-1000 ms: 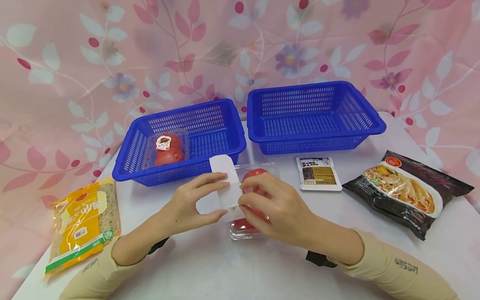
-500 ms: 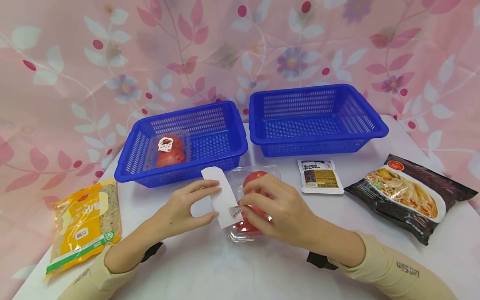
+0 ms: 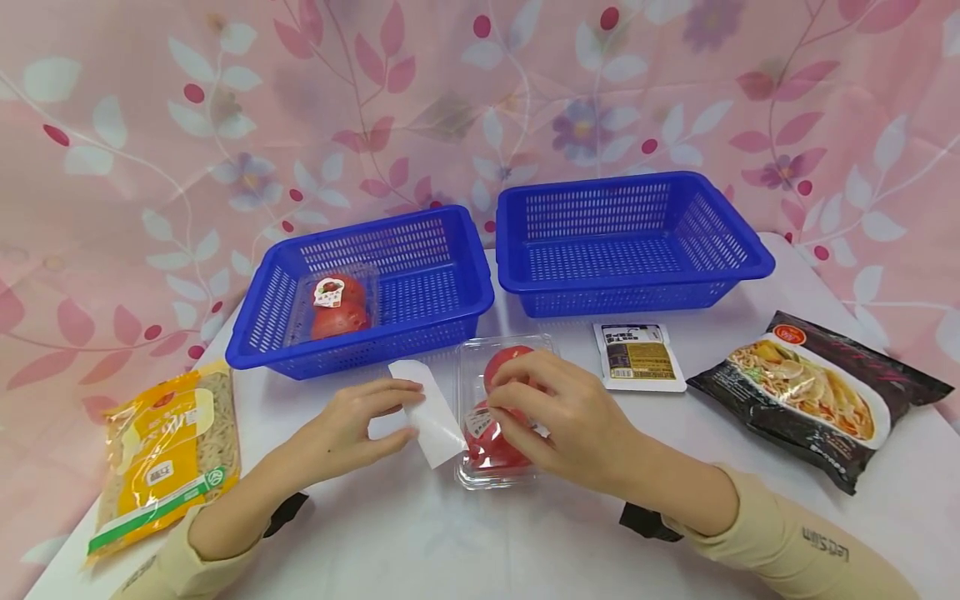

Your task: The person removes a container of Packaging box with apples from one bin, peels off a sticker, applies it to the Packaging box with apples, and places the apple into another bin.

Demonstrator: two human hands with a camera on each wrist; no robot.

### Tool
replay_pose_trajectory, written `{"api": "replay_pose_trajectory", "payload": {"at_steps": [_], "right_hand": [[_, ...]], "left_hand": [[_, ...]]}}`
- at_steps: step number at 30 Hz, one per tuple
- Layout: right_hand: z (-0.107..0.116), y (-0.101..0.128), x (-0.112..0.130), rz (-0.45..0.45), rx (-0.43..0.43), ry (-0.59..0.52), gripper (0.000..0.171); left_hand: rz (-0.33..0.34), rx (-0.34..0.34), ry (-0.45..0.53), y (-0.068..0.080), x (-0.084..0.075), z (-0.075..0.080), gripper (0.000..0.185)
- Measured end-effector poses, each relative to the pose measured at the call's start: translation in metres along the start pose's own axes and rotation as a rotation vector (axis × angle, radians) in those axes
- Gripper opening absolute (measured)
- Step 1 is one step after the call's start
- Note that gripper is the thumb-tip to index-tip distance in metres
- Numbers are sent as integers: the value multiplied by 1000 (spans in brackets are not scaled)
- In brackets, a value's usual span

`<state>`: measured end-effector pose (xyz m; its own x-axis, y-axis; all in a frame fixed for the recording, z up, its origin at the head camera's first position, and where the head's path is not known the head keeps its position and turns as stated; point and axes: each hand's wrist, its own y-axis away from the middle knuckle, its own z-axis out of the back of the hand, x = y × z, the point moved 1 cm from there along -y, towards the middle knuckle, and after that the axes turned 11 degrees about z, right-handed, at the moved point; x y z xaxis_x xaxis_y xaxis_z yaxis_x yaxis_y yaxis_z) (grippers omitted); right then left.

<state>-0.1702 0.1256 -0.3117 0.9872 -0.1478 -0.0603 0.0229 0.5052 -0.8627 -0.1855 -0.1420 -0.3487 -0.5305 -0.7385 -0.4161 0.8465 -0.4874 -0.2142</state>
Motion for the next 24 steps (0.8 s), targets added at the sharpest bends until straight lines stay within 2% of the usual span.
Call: {"api": "replay_pose_trajectory", "payload": {"at_steps": [6,14,18,21,22,24], "right_hand": [[0,2,-1,-5,2,1,20],[2,8,-5,-77,41,9,24],[5,11,-10,-160,75,-13,25],[8,11,-16,-229,96,-20,7],[9,12,-18,-254,103,-20,6],[10,12,-21,-297,118,-2,18]], "left_hand": [[-63,69,-77,2,7,-3,37],[50,331,-107,5,11,-6,37],[58,375,-145,8,13,-6,33],[42,393,-174,10,13,-6,33],[42,399,-182,10,14,-6,33],[32,400,-193,10,14,-5,33]]}}
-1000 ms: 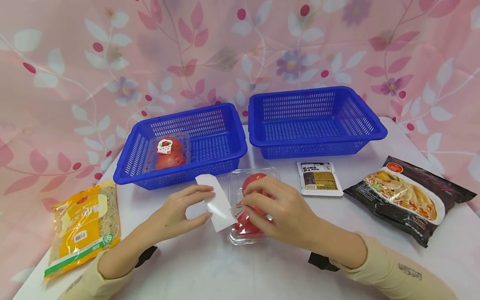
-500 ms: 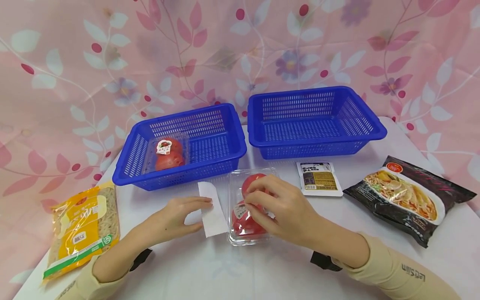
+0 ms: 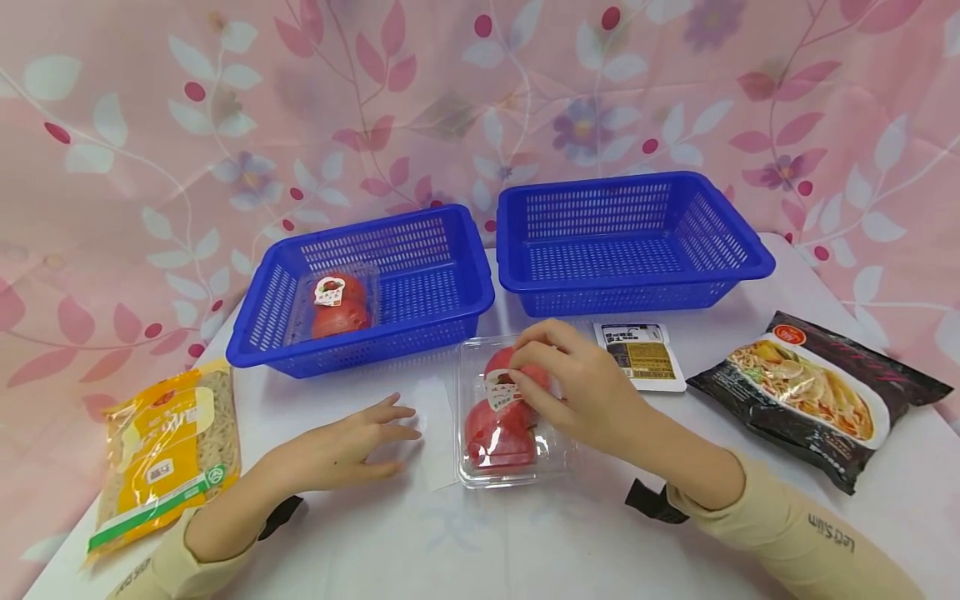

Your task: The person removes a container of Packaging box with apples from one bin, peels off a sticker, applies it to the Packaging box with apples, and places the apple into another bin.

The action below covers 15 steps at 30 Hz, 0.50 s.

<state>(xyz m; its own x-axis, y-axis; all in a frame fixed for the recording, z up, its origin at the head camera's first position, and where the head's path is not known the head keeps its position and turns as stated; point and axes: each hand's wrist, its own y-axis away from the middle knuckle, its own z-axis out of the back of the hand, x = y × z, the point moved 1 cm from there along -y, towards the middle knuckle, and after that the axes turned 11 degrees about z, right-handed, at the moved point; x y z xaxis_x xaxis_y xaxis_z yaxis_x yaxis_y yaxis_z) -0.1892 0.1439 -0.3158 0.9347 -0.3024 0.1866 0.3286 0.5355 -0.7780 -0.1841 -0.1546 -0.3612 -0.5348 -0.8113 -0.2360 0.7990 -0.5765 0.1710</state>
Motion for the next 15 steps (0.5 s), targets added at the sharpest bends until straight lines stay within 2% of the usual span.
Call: {"api": "replay_pose_trajectory", "payload": {"at_steps": [2,7,10,15], "right_hand": [[1,0,-3,-38,9,21,24],[2,-1,-12,-63,6,50,19],[2,-1,-18,-82,12,43,17],[0,-3,-27,-156,55,10,14]], "left_hand": [[-6,-5,-11,0,-1,1,34],[2,-39,-38,0,-5,5,34],[6,-80,-58,-2,-9,9,33],[-24,-152,-87,-7,-17,15,32]]}}
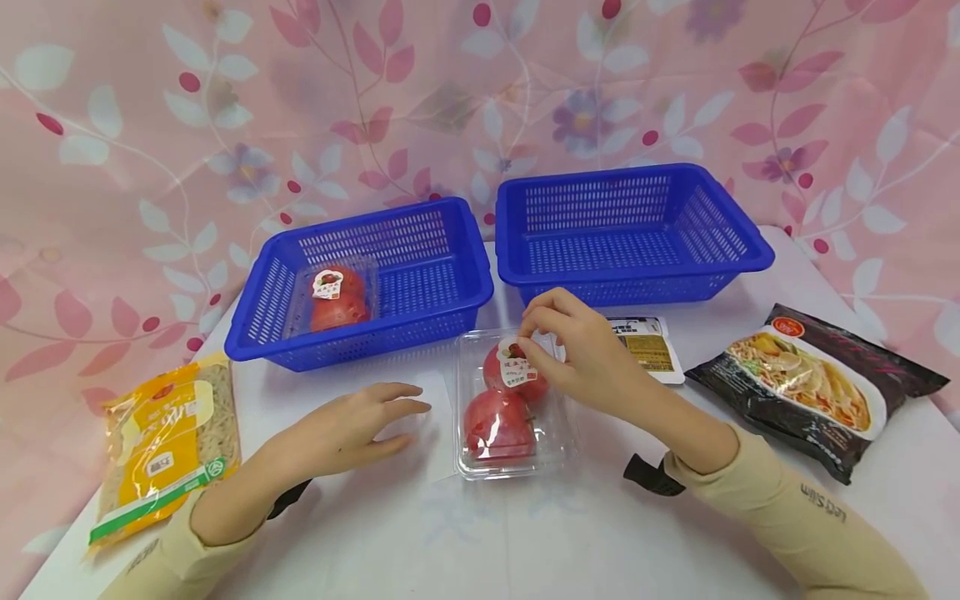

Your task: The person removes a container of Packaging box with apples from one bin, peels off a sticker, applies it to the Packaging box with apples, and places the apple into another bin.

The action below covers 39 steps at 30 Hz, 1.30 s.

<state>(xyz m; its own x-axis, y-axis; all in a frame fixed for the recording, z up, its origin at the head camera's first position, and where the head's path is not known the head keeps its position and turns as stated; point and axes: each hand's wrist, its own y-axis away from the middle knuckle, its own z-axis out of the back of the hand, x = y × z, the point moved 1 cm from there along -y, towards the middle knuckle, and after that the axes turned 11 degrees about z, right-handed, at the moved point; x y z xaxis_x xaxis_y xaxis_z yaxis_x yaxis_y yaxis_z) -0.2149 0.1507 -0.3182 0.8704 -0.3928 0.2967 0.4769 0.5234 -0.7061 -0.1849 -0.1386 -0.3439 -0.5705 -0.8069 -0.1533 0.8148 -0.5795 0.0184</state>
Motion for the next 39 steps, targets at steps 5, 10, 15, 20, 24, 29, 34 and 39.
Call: {"api": "replay_pose_trajectory", "payload": {"at_steps": [5,10,15,20,24,29,34,39], "right_hand": [[-1,-5,-4,-91,76,-60,10],[-5,-7,-5,-215,170,-154,5],[-10,-7,-7,-285,239,-192,8],[-15,-6,-11,-270,245,-198,11],[-19,-5,-15,-219,254,-180,11],[-24,-4,-18,-161,265,-115,10],[-26,-3,-20,-145,261,-90,9],[-29,-2,-23,-137,258,-71,10]], "left_hand": [[-63,-39,-1,-6,-10,6,30],[-196,-186,-14,-13,-21,10,24],[-283,-258,-32,-19,-27,13,21],[-340,-315,-6,-25,-34,9,21],[-402,-440,22,-31,-39,6,19],[-421,-506,-5,-39,-41,5,22],[-420,-504,-52,-45,-44,2,32],[-426,-505,-75,-48,-47,-1,36]]}}
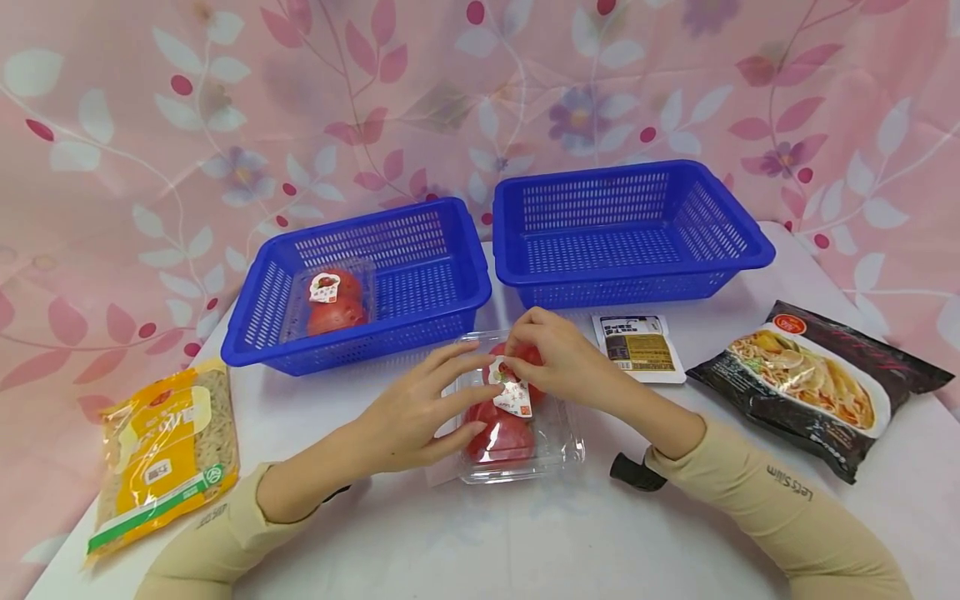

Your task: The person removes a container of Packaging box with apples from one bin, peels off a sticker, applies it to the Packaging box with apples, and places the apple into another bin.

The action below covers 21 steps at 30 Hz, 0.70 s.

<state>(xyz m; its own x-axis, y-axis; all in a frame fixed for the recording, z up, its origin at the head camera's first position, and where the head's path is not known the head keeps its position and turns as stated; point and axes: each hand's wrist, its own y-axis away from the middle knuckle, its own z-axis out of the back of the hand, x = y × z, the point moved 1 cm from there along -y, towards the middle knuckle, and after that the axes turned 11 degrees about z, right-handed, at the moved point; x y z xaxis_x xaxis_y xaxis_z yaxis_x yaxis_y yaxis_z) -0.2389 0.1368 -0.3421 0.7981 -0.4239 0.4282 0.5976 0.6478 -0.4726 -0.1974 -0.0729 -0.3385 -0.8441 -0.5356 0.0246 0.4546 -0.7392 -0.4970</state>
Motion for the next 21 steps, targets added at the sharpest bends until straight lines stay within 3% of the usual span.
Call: {"api": "replay_pose_trajectory", "payload": {"at_steps": [7,16,21], "right_hand": [[-4,1,-4,-2,-9,37,12],[-7,1,-5,5,-26,89,11],[-6,4,-4,14,-39,135,12]], "left_hand": [[-7,57,-61,1,-2,-7,34],[17,99,0,6,-4,-12,30],[71,168,31,11,-5,-13,35]]}}
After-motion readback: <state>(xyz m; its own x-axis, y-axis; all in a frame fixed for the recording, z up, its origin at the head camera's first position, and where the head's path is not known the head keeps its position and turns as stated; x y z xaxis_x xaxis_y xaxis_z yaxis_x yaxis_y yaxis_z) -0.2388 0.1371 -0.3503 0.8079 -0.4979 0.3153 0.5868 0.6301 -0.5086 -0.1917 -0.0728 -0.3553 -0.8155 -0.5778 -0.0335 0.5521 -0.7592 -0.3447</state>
